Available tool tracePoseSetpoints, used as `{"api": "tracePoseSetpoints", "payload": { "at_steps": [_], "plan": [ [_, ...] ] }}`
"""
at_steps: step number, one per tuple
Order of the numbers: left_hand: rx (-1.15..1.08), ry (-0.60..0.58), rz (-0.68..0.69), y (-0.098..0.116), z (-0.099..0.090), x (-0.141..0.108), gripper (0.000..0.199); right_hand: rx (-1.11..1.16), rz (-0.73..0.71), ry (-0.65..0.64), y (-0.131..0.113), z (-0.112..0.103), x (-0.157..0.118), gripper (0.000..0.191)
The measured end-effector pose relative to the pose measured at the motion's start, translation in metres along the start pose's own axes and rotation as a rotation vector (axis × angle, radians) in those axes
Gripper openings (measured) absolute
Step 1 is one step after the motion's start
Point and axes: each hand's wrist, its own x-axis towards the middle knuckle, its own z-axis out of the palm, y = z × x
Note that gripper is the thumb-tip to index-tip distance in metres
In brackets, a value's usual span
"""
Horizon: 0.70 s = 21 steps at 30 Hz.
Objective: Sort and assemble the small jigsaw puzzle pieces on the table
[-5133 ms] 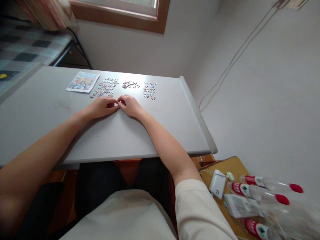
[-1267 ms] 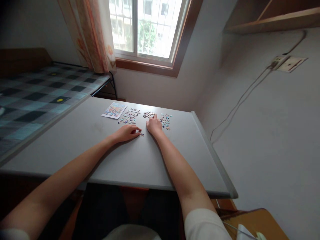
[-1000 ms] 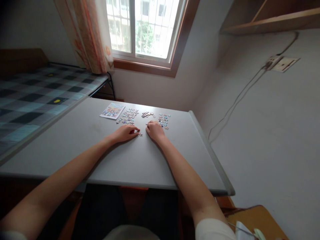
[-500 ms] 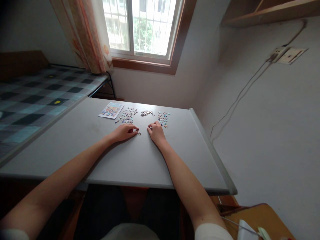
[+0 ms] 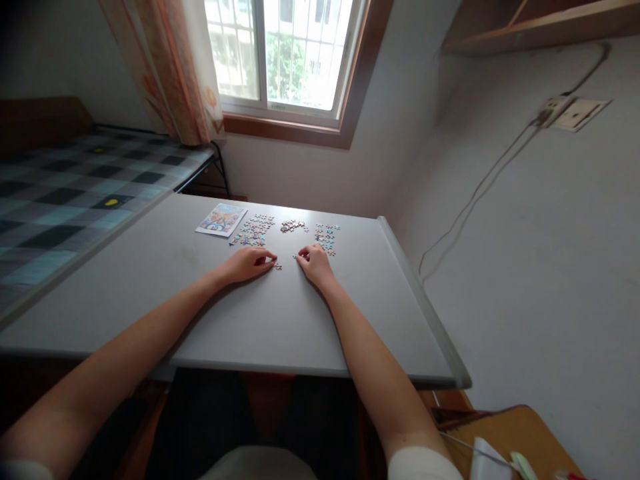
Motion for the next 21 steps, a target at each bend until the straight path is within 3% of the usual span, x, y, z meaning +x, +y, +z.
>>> {"api": "tracePoseSetpoints", "payload": {
  "at_steps": [5, 10, 14, 21],
  "plan": [
    [-0.006, 0.008, 0.005, 0.001, 0.001, 0.000, 0.031, 0.110, -0.004, -0.037, -0.002, 0.001, -0.003, 0.005],
    [-0.034, 0.007, 0.027, 0.002, 0.000, -0.001, 0.030, 0.327, 0.042, 0.092, 0.008, -0.009, 0.007, 0.012],
    [-0.059, -0.005, 0.033, 0.001, 0.000, 0.000, 0.027, 0.408, 0.142, 0.178, 0.036, -0.033, 0.038, 0.022],
    [-0.075, 0.005, 0.019, -0.001, 0.002, 0.001, 0.024, 0.182, 0.395, 0.174, 0.105, -0.052, 0.082, 0.015]
  ]
}}
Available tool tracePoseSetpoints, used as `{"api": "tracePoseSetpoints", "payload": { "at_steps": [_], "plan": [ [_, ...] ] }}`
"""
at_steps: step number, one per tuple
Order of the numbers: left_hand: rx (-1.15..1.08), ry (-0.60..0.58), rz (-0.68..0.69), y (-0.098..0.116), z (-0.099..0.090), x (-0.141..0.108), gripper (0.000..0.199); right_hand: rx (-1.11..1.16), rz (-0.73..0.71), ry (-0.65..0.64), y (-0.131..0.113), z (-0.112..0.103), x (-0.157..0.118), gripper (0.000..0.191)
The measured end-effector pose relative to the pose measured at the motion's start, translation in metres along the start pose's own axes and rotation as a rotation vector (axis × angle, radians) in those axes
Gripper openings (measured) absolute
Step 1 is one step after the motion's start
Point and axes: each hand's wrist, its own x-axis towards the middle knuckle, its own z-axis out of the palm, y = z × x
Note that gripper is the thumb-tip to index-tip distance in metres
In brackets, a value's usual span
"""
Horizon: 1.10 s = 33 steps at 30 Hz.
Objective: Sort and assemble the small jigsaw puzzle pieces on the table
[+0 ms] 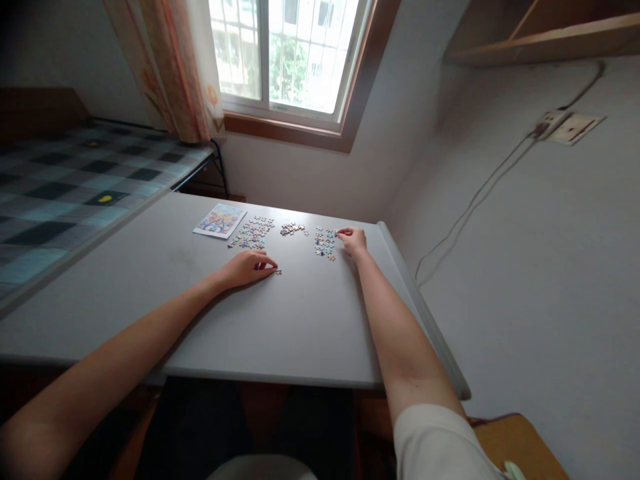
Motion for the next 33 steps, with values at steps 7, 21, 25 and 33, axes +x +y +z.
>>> {"api": "tracePoseSetpoints", "payload": {
  "at_steps": [7, 21, 25, 33],
  "plan": [
    [0.005, -0.002, -0.003, 0.003, 0.000, 0.000, 0.022, -0.142, 0.042, -0.021, 0.017, 0.002, 0.013, 0.019],
    [0.004, -0.014, 0.002, 0.002, 0.000, 0.000, 0.025, -0.245, -0.120, 0.168, -0.006, 0.006, -0.005, 0.026],
    [-0.003, -0.027, 0.006, 0.002, 0.000, 0.001, 0.025, -0.108, -0.234, 0.163, -0.039, 0.009, -0.031, 0.024],
    [-0.124, 0.003, -0.072, -0.004, 0.000, 0.001, 0.020, 0.176, -0.298, -0.199, -0.090, 0.048, -0.112, 0.018]
  ]
}}
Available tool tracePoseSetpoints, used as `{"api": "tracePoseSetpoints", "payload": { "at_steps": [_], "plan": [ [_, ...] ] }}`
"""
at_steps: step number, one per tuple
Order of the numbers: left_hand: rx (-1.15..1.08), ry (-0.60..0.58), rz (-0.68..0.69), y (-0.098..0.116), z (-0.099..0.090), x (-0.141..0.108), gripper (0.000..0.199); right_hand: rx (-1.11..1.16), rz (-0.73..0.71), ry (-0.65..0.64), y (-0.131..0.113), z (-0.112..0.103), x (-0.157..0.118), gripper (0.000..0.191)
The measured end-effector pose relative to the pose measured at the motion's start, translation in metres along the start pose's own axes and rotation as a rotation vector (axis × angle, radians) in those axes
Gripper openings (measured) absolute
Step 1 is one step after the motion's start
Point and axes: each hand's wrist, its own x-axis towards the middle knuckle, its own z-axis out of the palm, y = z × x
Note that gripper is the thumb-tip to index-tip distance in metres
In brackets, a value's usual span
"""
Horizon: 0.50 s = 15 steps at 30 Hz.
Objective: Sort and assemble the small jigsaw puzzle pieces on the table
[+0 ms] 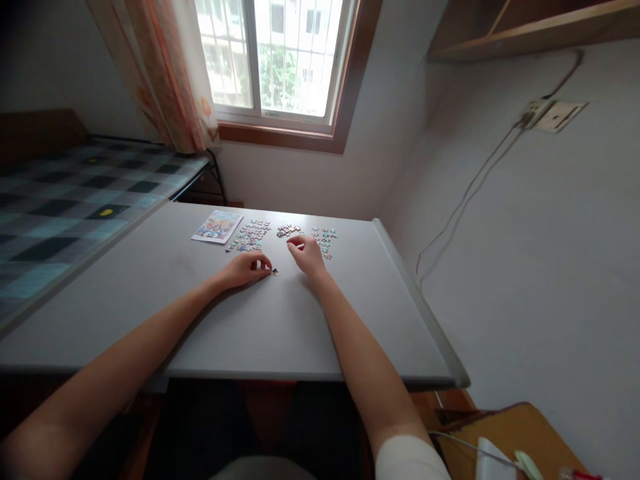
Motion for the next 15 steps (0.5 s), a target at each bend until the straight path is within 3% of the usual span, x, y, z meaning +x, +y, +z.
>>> {"api": "tracePoseSetpoints", "payload": {
  "at_steps": [5, 15],
  "plan": [
    [-0.103, 0.027, -0.055, -0.001, 0.000, 0.002, 0.022, -0.027, -0.080, -0.197, 0.005, 0.021, -0.023, 0.016],
    [-0.115, 0.082, -0.033, -0.002, 0.003, 0.003, 0.023, 0.015, -0.141, -0.195, 0.007, 0.024, -0.027, 0.013]
  ]
}}
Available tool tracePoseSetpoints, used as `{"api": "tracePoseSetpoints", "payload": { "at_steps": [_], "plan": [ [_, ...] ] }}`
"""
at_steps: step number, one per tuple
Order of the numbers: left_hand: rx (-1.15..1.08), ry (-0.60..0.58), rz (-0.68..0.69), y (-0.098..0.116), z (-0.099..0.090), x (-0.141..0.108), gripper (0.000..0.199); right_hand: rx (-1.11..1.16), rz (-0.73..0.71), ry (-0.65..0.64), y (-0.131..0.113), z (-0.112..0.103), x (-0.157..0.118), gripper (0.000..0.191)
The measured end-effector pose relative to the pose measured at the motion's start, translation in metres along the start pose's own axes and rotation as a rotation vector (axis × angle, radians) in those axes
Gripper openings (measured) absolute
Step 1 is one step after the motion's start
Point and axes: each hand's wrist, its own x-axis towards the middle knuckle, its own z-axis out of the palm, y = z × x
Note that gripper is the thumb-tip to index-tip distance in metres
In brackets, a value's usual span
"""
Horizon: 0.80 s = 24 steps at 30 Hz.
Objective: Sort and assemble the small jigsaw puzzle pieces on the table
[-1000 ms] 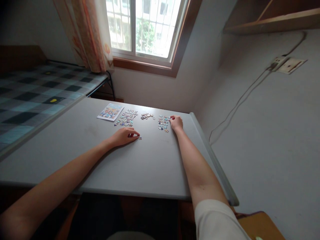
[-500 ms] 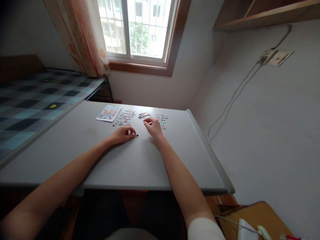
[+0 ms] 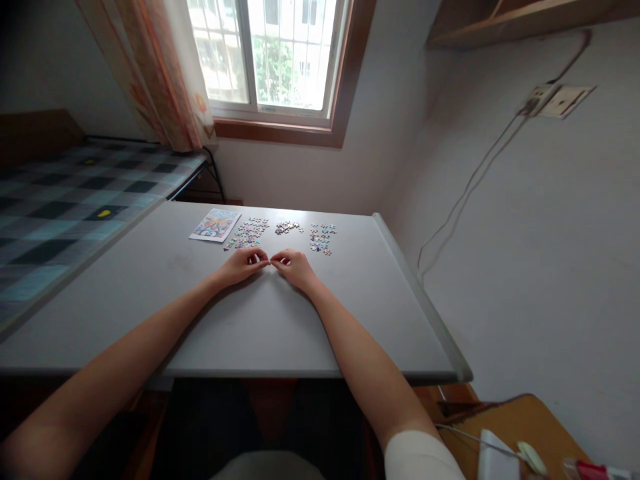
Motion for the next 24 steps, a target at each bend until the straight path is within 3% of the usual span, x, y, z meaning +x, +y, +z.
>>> {"api": "tracePoseSetpoints", "payload": {
  "at_steps": [8, 13, 24],
  "plan": [
    [0.182, 0.017, 0.067, -0.0019, 0.0028, -0.0023, 0.020, 0.197, 0.085, 0.086, 0.0038, 0.0013, 0.0014, 0.021],
    [0.165, 0.051, 0.089, -0.0035, 0.0007, -0.0021, 0.020, 0.150, 0.058, 0.071, 0.0032, 0.0021, 0.0017, 0.016],
    [0.199, 0.000, 0.097, 0.0006, -0.0007, -0.0034, 0.020, 0.071, 0.052, 0.054, 0.0019, 0.0012, 0.0015, 0.015]
  ]
}}
